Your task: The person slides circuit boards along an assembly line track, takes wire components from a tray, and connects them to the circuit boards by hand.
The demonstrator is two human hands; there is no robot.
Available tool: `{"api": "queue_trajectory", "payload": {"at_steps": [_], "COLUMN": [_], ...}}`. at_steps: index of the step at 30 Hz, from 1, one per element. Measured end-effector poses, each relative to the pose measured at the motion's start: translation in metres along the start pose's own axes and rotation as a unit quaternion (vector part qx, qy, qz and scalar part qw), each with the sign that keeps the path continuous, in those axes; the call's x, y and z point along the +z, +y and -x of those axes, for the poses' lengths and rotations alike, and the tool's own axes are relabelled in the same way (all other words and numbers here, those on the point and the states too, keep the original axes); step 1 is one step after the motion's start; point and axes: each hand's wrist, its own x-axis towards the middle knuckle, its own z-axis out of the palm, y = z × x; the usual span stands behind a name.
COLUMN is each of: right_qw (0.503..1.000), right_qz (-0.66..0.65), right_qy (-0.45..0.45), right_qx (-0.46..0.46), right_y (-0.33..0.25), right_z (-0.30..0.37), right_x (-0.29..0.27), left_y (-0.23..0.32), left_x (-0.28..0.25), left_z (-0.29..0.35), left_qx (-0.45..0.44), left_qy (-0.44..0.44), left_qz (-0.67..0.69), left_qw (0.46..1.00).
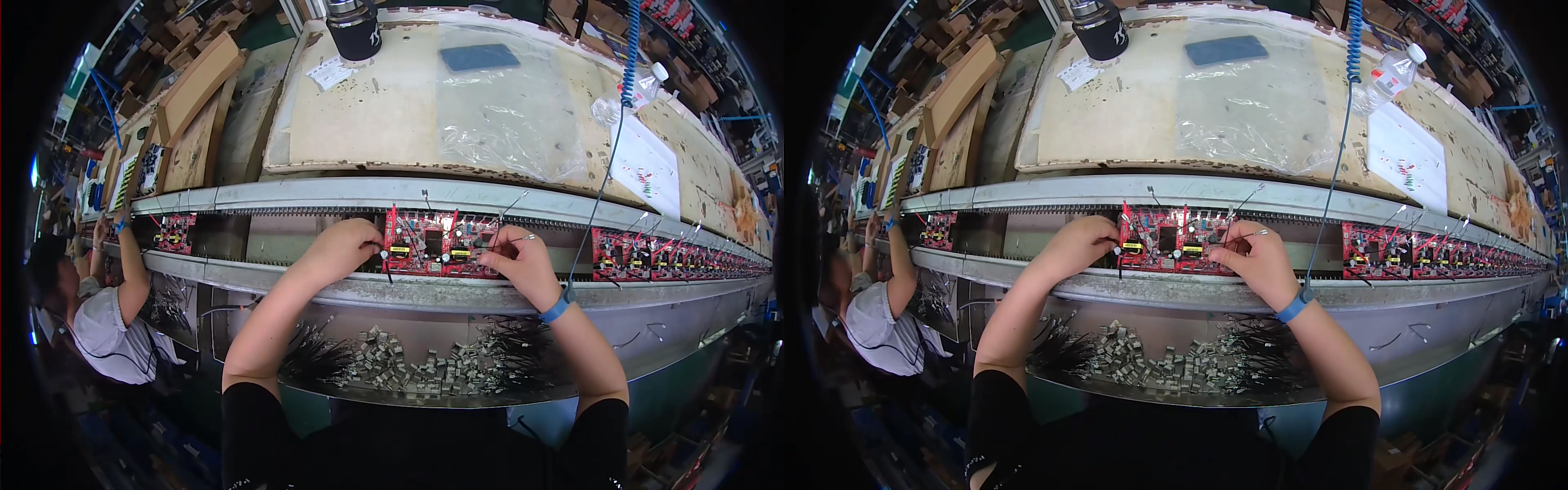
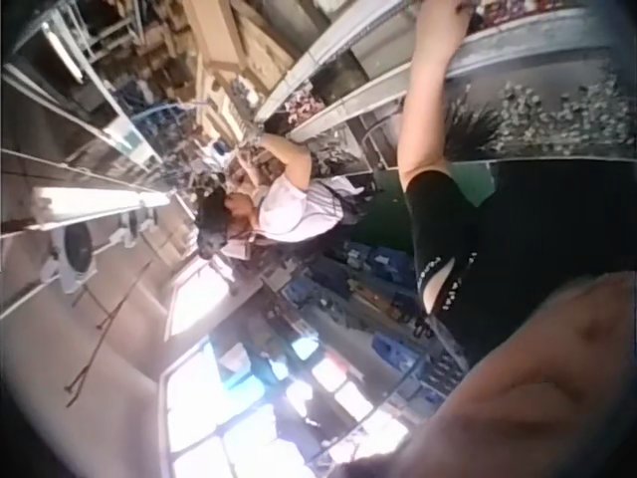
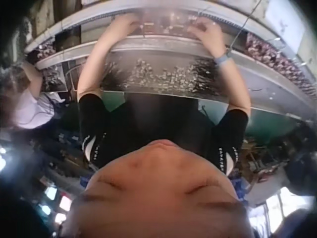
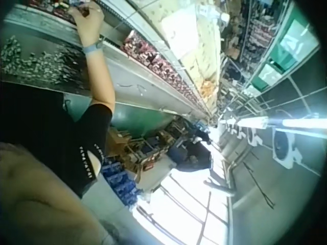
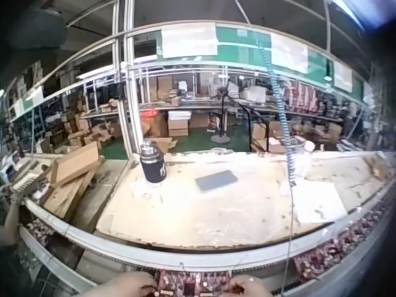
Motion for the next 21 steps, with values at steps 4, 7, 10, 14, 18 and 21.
{"api": "queue_trajectory", "payload": {"at_steps": [4, 7, 10, 14, 18, 21], "right_qw": [1.000, 0.980, 0.975, 0.968, 0.970, 0.954], "right_qz": [0.021, 0.165, 0.198, 0.228, 0.206, 0.212], "right_qy": [0.007, 0.013, 0.028, 0.066, 0.096, 0.154], "right_qx": [0.003, -0.110, -0.099, -0.084, -0.086, -0.149], "right_y": [-0.004, 0.008, 0.007, -0.003, -0.003, -0.026], "right_z": [0.005, 0.011, 0.024, 0.036, 0.041, 0.045], "right_x": [-0.004, -0.015, -0.022, -0.027, -0.033, -0.027], "left_y": [0.016, 0.030, 0.049, 0.066, 0.094, 0.107], "left_x": [-0.026, -0.050, -0.064, -0.062, -0.050, -0.037], "left_z": [0.012, 0.023, 0.042, 0.070, 0.076, 0.077], "left_qx": [-0.025, -0.046, -0.031, -0.005, 0.149, 0.208], "left_qy": [0.055, 0.104, 0.144, 0.108, 0.155, 0.174], "left_qz": [-0.002, 0.038, 0.203, 0.256, 0.128, 0.052], "left_qw": [0.998, 0.993, 0.968, 0.961, 0.968, 0.961]}}
